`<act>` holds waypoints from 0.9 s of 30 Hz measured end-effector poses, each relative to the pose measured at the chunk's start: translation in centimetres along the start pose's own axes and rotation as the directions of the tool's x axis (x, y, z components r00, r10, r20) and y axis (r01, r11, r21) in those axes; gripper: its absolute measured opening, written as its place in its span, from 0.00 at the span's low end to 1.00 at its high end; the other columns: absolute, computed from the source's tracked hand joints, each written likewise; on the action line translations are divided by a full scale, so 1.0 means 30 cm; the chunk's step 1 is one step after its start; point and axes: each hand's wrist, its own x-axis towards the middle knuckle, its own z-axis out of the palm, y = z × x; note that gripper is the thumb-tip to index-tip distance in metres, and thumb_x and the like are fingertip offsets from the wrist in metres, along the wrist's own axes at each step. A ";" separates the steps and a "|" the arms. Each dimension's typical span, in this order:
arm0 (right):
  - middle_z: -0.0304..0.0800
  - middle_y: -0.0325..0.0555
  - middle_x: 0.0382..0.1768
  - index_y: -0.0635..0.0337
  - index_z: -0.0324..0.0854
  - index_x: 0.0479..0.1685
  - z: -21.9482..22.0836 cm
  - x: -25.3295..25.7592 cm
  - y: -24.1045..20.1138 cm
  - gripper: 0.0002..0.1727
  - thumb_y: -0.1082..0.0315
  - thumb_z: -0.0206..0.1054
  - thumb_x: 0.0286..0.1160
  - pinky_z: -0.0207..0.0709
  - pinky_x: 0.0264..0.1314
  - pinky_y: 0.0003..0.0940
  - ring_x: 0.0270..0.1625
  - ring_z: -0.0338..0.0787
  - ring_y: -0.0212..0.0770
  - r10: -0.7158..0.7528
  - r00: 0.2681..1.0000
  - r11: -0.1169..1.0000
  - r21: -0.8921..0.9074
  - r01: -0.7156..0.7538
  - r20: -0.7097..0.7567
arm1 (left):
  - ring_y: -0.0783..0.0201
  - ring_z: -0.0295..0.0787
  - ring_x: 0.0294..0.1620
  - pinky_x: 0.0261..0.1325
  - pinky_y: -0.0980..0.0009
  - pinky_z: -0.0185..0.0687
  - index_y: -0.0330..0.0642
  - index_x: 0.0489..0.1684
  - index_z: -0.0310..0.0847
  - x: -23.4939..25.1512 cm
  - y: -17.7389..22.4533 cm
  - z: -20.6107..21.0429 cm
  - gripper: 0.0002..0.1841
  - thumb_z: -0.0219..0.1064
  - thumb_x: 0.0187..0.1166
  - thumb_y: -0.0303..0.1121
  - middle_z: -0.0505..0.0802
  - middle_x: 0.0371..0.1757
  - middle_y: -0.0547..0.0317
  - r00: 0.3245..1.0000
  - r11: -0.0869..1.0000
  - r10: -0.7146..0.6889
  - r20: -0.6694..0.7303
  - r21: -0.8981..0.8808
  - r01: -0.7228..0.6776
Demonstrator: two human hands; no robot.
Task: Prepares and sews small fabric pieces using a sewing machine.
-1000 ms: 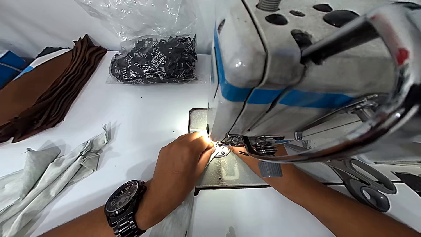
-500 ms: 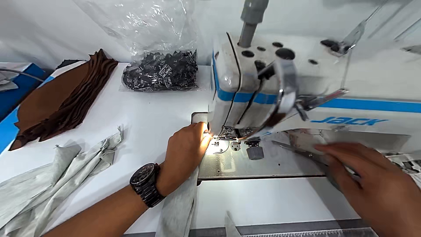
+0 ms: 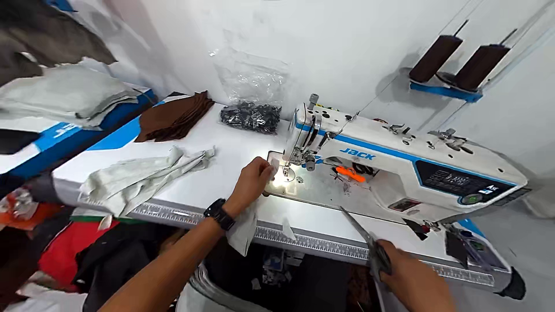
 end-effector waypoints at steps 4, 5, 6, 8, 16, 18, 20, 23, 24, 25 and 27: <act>0.93 0.63 0.43 0.68 0.72 0.80 0.120 -0.119 0.020 0.38 0.76 0.74 0.62 0.84 0.44 0.65 0.40 0.93 0.62 -0.065 0.992 0.906 0.410 0.105 -0.111 | 0.64 0.88 0.32 0.36 0.69 0.85 0.38 0.54 0.78 -0.289 0.089 -0.084 0.07 0.63 0.87 0.30 0.91 0.36 0.53 0.984 0.823 -0.173 -0.045 -0.556 0.119; 0.94 0.56 0.46 0.70 0.69 0.81 0.146 -0.147 0.011 0.38 0.76 0.74 0.65 0.90 0.48 0.53 0.43 0.95 0.51 -0.120 0.984 0.767 0.617 0.174 -0.129 | 0.64 0.89 0.32 0.36 0.70 0.86 0.38 0.54 0.80 -0.341 0.109 -0.096 0.07 0.65 0.85 0.27 0.92 0.35 0.53 0.979 0.782 -0.197 -0.058 -0.612 0.121; 0.93 0.51 0.49 0.71 0.65 0.83 0.169 -0.176 -0.021 0.40 0.74 0.76 0.68 0.92 0.51 0.44 0.47 0.95 0.44 -0.192 0.969 0.542 0.807 0.235 -0.154 | 0.64 0.89 0.32 0.37 0.70 0.87 0.38 0.54 0.82 -0.390 0.128 -0.106 0.07 0.67 0.83 0.25 0.92 0.35 0.53 0.975 0.756 -0.209 -0.070 -0.644 0.115; 0.91 0.42 0.53 0.59 0.65 0.83 0.221 -0.225 -0.148 0.45 0.55 0.82 0.65 0.90 0.55 0.41 0.52 0.93 0.41 -0.349 0.905 0.078 0.955 0.285 -0.242 | 0.63 0.90 0.33 0.40 0.69 0.89 0.38 0.53 0.87 -0.472 0.155 -0.113 0.09 0.70 0.79 0.24 0.93 0.35 0.53 0.972 0.748 -0.212 -0.107 -0.657 0.091; 0.90 0.38 0.34 0.68 0.78 0.65 0.189 -0.329 -0.582 0.39 0.43 0.80 0.66 0.83 0.29 0.26 0.31 0.87 0.30 -0.539 0.811 0.178 0.910 0.375 -0.228 | 0.62 0.93 0.34 0.39 0.69 0.91 0.43 0.52 0.93 -0.591 0.166 -0.092 0.11 0.75 0.74 0.25 0.96 0.37 0.53 0.980 0.839 -0.090 -0.175 -0.543 -0.020; 0.90 0.38 0.33 0.68 0.79 0.64 0.170 -0.307 -0.596 0.39 0.41 0.79 0.65 0.83 0.29 0.25 0.31 0.87 0.29 -0.545 0.800 0.186 0.895 0.405 -0.249 | 0.62 0.93 0.34 0.39 0.69 0.92 0.46 0.54 0.95 -0.600 0.155 -0.095 0.12 0.76 0.74 0.28 0.97 0.40 0.56 0.980 0.867 -0.066 -0.187 -0.497 -0.036; 0.89 0.38 0.33 0.67 0.79 0.63 0.161 -0.293 -0.608 0.36 0.44 0.79 0.68 0.84 0.29 0.24 0.31 0.87 0.28 -0.542 0.795 0.193 0.880 0.434 -0.274 | 0.63 0.93 0.34 0.38 0.69 0.92 0.49 0.54 0.95 -0.605 0.147 -0.099 0.12 0.76 0.75 0.30 0.97 0.41 0.59 0.979 0.888 -0.056 -0.199 -0.458 -0.043; 0.89 0.37 0.32 0.67 0.80 0.61 0.169 -0.281 -0.627 0.30 0.53 0.80 0.68 0.82 0.28 0.23 0.29 0.86 0.27 -0.516 0.806 0.223 0.864 0.452 -0.290 | 0.64 0.93 0.33 0.36 0.71 0.91 0.51 0.56 0.95 -0.609 0.140 -0.099 0.13 0.76 0.75 0.32 0.97 0.41 0.62 0.976 0.897 -0.046 -0.212 -0.438 -0.053; 0.89 0.37 0.32 0.67 0.80 0.61 0.175 -0.279 -0.633 0.29 0.54 0.80 0.67 0.81 0.28 0.22 0.29 0.85 0.26 -0.507 0.811 0.232 0.860 0.454 -0.291 | 0.64 0.92 0.33 0.36 0.71 0.91 0.51 0.56 0.95 -0.610 0.138 -0.097 0.13 0.76 0.76 0.32 0.97 0.41 0.61 0.976 0.893 -0.048 -0.215 -0.447 -0.055; 0.89 0.36 0.31 0.67 0.80 0.61 0.180 -0.277 -0.637 0.29 0.55 0.79 0.67 0.81 0.28 0.22 0.28 0.85 0.26 -0.504 0.813 0.234 0.860 0.454 -0.291 | 0.64 0.93 0.34 0.37 0.71 0.91 0.51 0.57 0.95 -0.610 0.136 -0.096 0.13 0.76 0.76 0.32 0.97 0.43 0.61 0.976 0.889 -0.047 -0.213 -0.454 -0.056; 0.89 0.36 0.30 0.67 0.81 0.59 0.185 -0.276 -0.640 0.27 0.56 0.79 0.67 0.81 0.27 0.22 0.28 0.85 0.26 -0.503 0.814 0.222 0.867 0.446 -0.289 | 0.65 0.93 0.36 0.39 0.72 0.92 0.51 0.58 0.95 -0.610 0.130 -0.094 0.13 0.75 0.76 0.32 0.97 0.44 0.63 0.976 0.892 -0.043 -0.214 -0.448 -0.059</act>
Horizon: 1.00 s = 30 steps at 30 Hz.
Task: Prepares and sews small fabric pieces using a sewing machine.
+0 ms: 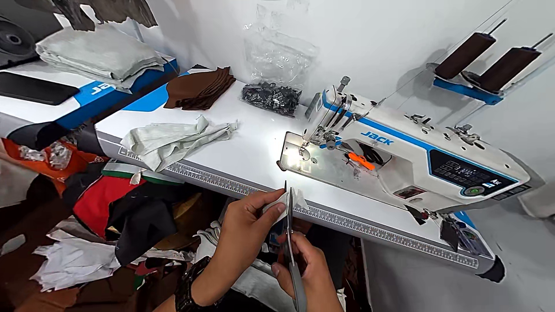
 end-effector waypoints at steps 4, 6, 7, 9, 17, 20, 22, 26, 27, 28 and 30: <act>0.87 0.37 0.29 0.68 0.81 0.59 -0.003 -0.007 0.006 0.27 0.56 0.77 0.69 0.79 0.27 0.21 0.27 0.84 0.25 -0.013 1.000 0.999 0.049 0.012 0.026 | 0.66 0.92 0.36 0.38 0.72 0.91 0.52 0.58 0.95 0.000 -0.003 -0.006 0.13 0.73 0.78 0.32 0.96 0.44 0.65 1.000 1.000 0.012 0.017 0.024 -0.013; 0.87 0.37 0.28 0.67 0.81 0.58 -0.002 -0.008 0.006 0.26 0.57 0.77 0.69 0.79 0.27 0.21 0.26 0.84 0.25 -0.022 0.999 0.998 0.064 0.021 0.024 | 0.66 0.92 0.37 0.39 0.72 0.91 0.53 0.58 0.95 -0.002 -0.004 -0.007 0.13 0.73 0.78 0.32 0.96 0.45 0.65 1.000 0.999 0.015 0.019 0.028 -0.016; 0.87 0.37 0.28 0.67 0.81 0.58 -0.001 -0.010 0.004 0.25 0.58 0.77 0.68 0.79 0.27 0.20 0.26 0.84 0.25 -0.021 1.000 0.998 0.062 0.019 0.020 | 0.66 0.92 0.37 0.39 0.72 0.92 0.53 0.58 0.95 -0.003 -0.004 -0.007 0.13 0.73 0.78 0.33 0.96 0.45 0.65 1.000 1.000 0.012 0.017 0.028 -0.013; 0.87 0.36 0.27 0.66 0.82 0.57 0.000 -0.014 0.004 0.23 0.61 0.77 0.66 0.78 0.25 0.20 0.25 0.83 0.25 -0.008 1.000 0.999 0.053 0.007 0.009 | 0.66 0.93 0.38 0.40 0.72 0.92 0.53 0.57 0.95 -0.004 -0.005 -0.008 0.13 0.72 0.78 0.33 0.96 0.46 0.66 1.000 0.999 0.007 0.014 0.032 -0.007; 0.87 0.37 0.26 0.66 0.82 0.58 -0.008 -0.021 0.015 0.22 0.64 0.77 0.67 0.80 0.24 0.23 0.24 0.84 0.27 0.030 0.999 0.996 0.085 -0.033 0.039 | 0.67 0.92 0.38 0.40 0.73 0.90 0.52 0.56 0.96 0.000 -0.018 -0.012 0.12 0.73 0.78 0.33 0.96 0.45 0.65 1.000 1.000 -0.019 0.025 0.025 0.018; 0.86 0.36 0.27 0.65 0.81 0.58 -0.012 -0.006 0.011 0.24 0.60 0.78 0.67 0.78 0.25 0.21 0.25 0.83 0.25 0.019 0.999 0.998 0.056 -0.022 0.044 | 0.67 0.92 0.39 0.41 0.73 0.91 0.52 0.56 0.96 -0.003 -0.026 -0.008 0.12 0.73 0.78 0.33 0.96 0.46 0.65 1.000 0.999 -0.014 0.023 0.030 0.013; 0.86 0.35 0.25 0.64 0.83 0.56 -0.011 -0.003 0.012 0.22 0.64 0.78 0.66 0.77 0.24 0.20 0.24 0.82 0.25 0.024 1.000 0.999 0.025 -0.025 0.013 | 0.67 0.92 0.39 0.41 0.73 0.91 0.52 0.56 0.96 -0.001 -0.028 -0.008 0.12 0.73 0.78 0.33 0.96 0.46 0.66 0.999 0.999 -0.023 0.026 0.037 0.022; 0.86 0.37 0.23 0.63 0.85 0.56 -0.035 -0.016 0.005 0.20 0.67 0.79 0.65 0.80 0.19 0.27 0.20 0.83 0.30 0.083 0.994 0.997 0.002 -0.083 -0.066 | 0.66 0.93 0.38 0.41 0.70 0.91 0.52 0.52 0.96 0.015 -0.019 -0.041 0.10 0.72 0.79 0.34 0.97 0.44 0.65 0.998 0.997 -0.037 0.050 0.068 0.034; 0.88 0.38 0.25 0.63 0.84 0.59 -0.069 -0.016 0.012 0.23 0.65 0.81 0.64 0.83 0.19 0.31 0.21 0.86 0.32 0.107 0.991 0.994 -0.017 -0.109 -0.086 | 0.65 0.93 0.37 0.40 0.69 0.92 0.52 0.52 0.96 0.022 -0.001 -0.065 0.10 0.72 0.79 0.33 0.97 0.43 0.64 0.999 0.996 -0.013 0.037 0.084 0.009; 0.91 0.38 0.28 0.62 0.82 0.64 -0.117 -0.013 0.025 0.29 0.61 0.84 0.63 0.86 0.20 0.34 0.22 0.89 0.34 0.126 0.984 0.989 -0.057 -0.133 -0.124 | 0.65 0.92 0.36 0.39 0.68 0.91 0.51 0.52 0.96 0.032 0.030 -0.098 0.10 0.71 0.79 0.32 0.97 0.42 0.64 1.000 0.994 0.026 0.013 0.110 -0.027; 0.97 0.39 0.37 0.60 0.73 0.77 -0.253 0.001 0.052 0.43 0.58 0.86 0.59 0.93 0.31 0.41 0.31 0.95 0.38 0.161 0.961 0.946 -0.242 -0.215 -0.225 | 0.70 0.92 0.35 0.38 0.72 0.91 0.50 0.53 0.95 0.066 0.130 -0.181 0.10 0.71 0.79 0.31 0.97 0.41 0.67 0.987 0.964 0.143 -0.067 0.236 -0.123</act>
